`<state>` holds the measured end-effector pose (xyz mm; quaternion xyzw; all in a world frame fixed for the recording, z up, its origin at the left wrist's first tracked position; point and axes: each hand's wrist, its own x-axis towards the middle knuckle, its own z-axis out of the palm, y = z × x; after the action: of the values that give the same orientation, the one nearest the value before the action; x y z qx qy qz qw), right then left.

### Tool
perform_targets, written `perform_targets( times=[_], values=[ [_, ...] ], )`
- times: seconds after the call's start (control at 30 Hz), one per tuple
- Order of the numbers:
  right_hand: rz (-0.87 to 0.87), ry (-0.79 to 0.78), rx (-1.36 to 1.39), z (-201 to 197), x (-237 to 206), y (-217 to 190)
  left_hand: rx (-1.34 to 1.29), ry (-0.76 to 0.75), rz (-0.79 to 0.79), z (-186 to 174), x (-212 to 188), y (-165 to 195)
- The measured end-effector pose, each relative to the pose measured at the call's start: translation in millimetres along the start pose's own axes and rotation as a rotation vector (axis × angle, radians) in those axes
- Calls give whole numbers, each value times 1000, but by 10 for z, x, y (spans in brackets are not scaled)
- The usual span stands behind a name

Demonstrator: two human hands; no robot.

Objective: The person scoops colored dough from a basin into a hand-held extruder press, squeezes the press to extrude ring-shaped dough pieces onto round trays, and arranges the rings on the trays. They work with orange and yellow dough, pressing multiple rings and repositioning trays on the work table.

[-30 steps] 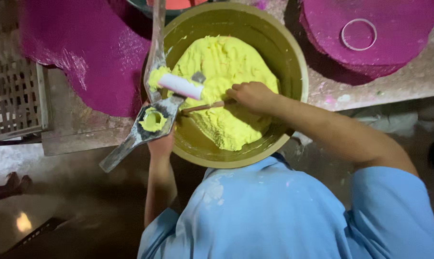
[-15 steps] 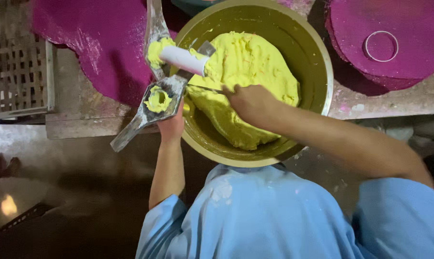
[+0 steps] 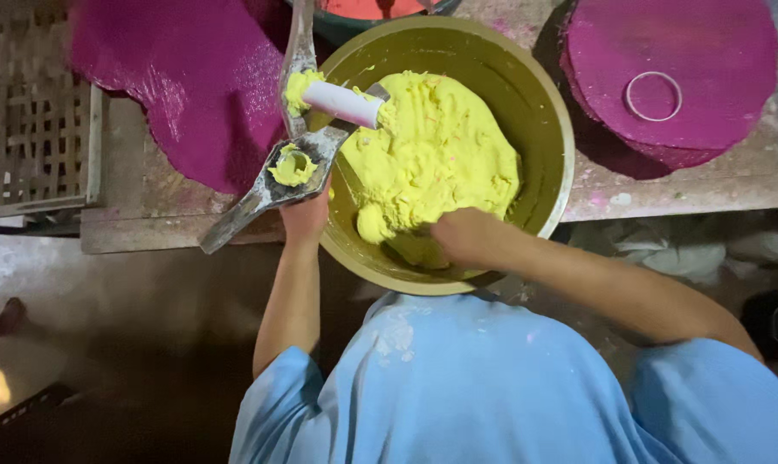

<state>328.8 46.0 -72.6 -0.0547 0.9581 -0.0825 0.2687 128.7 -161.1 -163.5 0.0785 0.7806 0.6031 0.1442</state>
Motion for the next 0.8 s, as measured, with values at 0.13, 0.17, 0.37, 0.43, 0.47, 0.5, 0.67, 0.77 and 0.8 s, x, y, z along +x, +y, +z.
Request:
perform_targets(
  times=[0.13,0.17,0.37,0.43,0.47,0.5,0.67,0.77,0.8],
  values=[
    [46,185,336,-354,-775,434,302,149,723,-33,-19,592],
    [100,167,514,-472,-966,549,392,184,760,-39,-59,743],
    [-44,210,1308,-775,-1338,773,-210,-121,421,465,-470,1306],
    [-86,318,1064,-886,-1362,725,239,-245,717,500,-528,1397],
    [-126,433,761,-974,-1398,693,268,-362,669,500,-525,1443],
    [-165,537,450,-1085,-1443,655,295,-474,620,494,-509,1489],
    [318,269,-408,-1375,-1282,37,637,-522,581,627,-466,1669],
    [100,501,-624,-1347,-1132,-319,555,-599,503,695,-525,1619],
    [13,605,-649,-1350,-1137,-384,525,-624,461,683,-540,1574]
  ],
)
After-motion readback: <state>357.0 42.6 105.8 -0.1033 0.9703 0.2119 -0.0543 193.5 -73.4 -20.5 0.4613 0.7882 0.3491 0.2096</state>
